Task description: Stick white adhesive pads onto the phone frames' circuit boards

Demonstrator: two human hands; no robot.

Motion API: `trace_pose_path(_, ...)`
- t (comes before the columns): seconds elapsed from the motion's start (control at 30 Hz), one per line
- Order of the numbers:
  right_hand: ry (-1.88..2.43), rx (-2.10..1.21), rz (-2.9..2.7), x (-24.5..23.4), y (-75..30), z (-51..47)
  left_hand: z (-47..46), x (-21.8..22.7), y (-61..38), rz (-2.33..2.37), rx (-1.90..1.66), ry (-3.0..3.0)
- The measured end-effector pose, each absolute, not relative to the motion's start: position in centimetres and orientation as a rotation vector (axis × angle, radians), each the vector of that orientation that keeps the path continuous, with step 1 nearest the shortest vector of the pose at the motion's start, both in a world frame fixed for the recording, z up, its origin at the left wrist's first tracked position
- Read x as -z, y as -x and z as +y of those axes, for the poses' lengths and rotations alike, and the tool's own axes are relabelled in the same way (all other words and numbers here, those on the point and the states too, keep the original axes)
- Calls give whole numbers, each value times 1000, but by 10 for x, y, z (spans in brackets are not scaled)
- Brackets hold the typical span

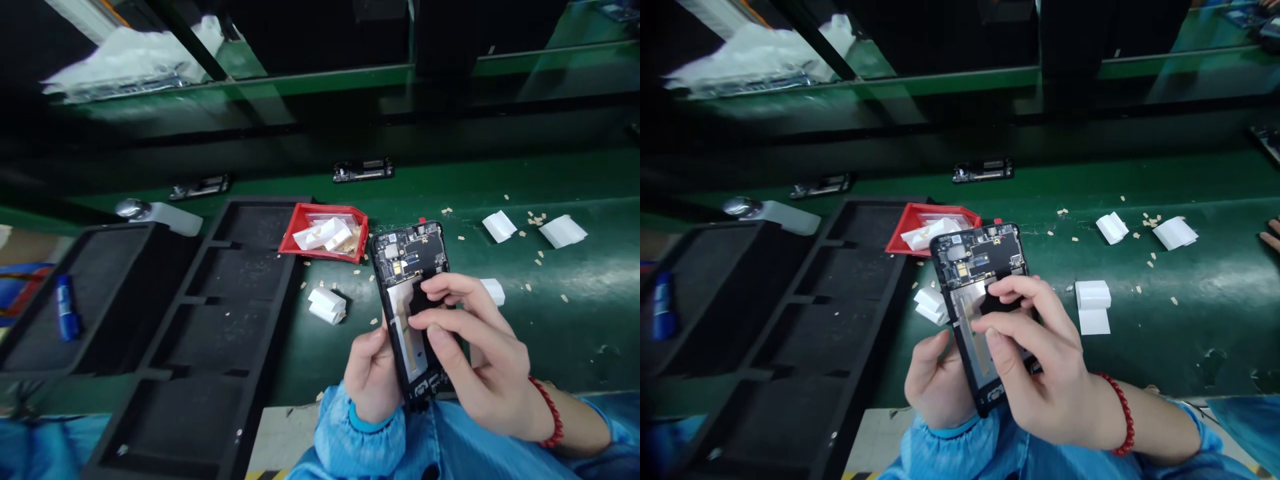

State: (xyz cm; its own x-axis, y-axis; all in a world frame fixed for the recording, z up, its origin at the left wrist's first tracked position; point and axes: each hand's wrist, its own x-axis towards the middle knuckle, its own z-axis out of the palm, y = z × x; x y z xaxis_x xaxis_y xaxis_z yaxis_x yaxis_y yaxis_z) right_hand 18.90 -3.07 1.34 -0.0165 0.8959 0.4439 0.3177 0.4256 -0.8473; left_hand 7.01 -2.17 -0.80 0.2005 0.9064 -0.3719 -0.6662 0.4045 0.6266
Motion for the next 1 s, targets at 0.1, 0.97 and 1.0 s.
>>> trace_pose_path(0.1,1089,-669,-1579,-9,-188,-28,-28,13,-73,688,-1122,-422)
trace_pose_path(0.97,1983,-525,-1343,14,-325,228,48,96,-81,1149,-1214,-1032)
trace_pose_path(1.0,2012,-472,-1389,14,-325,225,47,96,-82,1149,-1202,-1036)
